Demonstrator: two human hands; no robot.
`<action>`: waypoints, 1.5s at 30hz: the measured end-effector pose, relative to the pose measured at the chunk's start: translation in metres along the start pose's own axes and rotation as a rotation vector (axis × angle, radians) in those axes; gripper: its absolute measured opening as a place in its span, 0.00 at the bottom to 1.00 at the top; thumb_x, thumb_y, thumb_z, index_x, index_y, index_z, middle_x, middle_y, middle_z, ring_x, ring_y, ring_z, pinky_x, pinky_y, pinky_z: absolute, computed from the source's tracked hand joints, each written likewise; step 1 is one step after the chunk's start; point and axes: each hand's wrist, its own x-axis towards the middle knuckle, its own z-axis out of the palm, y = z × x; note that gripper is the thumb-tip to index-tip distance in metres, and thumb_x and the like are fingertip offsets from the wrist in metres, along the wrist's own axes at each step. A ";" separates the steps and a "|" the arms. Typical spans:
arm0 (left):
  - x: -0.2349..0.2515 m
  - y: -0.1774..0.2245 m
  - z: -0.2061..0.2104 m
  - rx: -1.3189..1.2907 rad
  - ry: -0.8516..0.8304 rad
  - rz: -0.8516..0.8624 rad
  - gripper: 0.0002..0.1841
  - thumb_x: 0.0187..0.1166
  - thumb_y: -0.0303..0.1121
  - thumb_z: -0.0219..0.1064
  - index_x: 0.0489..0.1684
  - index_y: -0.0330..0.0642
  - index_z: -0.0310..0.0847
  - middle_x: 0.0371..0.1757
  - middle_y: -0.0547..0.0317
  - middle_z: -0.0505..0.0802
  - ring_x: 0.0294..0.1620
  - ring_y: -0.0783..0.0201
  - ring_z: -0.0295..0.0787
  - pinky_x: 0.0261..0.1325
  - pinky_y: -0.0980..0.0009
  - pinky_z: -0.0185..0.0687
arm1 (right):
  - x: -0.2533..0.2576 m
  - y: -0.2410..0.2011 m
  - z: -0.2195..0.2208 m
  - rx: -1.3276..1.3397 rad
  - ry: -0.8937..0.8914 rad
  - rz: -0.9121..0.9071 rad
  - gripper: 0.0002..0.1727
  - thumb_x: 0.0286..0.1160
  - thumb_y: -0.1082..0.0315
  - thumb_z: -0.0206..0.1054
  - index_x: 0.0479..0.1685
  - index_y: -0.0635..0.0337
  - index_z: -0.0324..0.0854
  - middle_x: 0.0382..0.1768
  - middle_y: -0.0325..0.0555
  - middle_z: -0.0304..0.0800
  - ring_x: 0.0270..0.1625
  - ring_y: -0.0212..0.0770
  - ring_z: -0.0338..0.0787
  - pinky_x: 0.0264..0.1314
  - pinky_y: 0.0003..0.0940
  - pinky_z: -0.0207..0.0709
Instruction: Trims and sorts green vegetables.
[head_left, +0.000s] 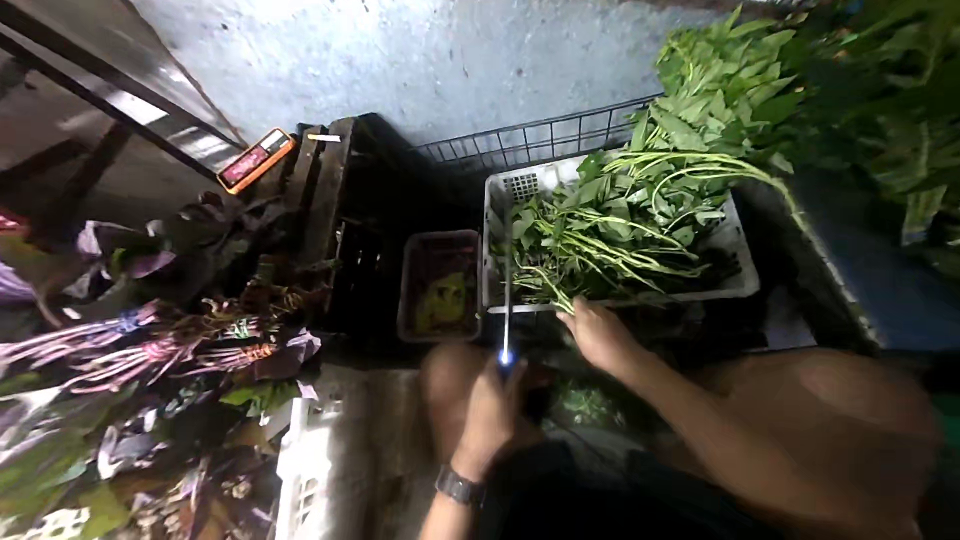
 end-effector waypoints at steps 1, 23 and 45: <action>-0.005 -0.002 0.003 0.112 -0.009 -0.032 0.22 0.89 0.49 0.59 0.66 0.41 0.80 0.37 0.54 0.91 0.33 0.60 0.89 0.43 0.57 0.88 | 0.004 -0.003 0.009 -0.040 0.006 0.028 0.29 0.95 0.50 0.48 0.73 0.69 0.70 0.61 0.66 0.86 0.66 0.63 0.88 0.68 0.58 0.81; 0.031 0.031 0.000 0.668 -0.343 -0.181 0.28 0.91 0.55 0.50 0.72 0.40 0.73 0.57 0.40 0.90 0.58 0.43 0.90 0.60 0.41 0.84 | 0.028 0.007 -0.007 -0.363 -0.189 0.025 0.24 0.95 0.54 0.46 0.75 0.63 0.70 0.62 0.67 0.86 0.67 0.67 0.87 0.64 0.65 0.80; 0.047 0.094 0.010 0.240 0.083 0.232 0.36 0.86 0.67 0.48 0.76 0.47 0.77 0.56 0.48 0.93 0.58 0.50 0.92 0.62 0.45 0.86 | -0.041 -0.003 -0.050 0.068 0.078 -0.267 0.17 0.74 0.61 0.73 0.54 0.65 0.83 0.41 0.55 0.90 0.45 0.51 0.90 0.53 0.55 0.83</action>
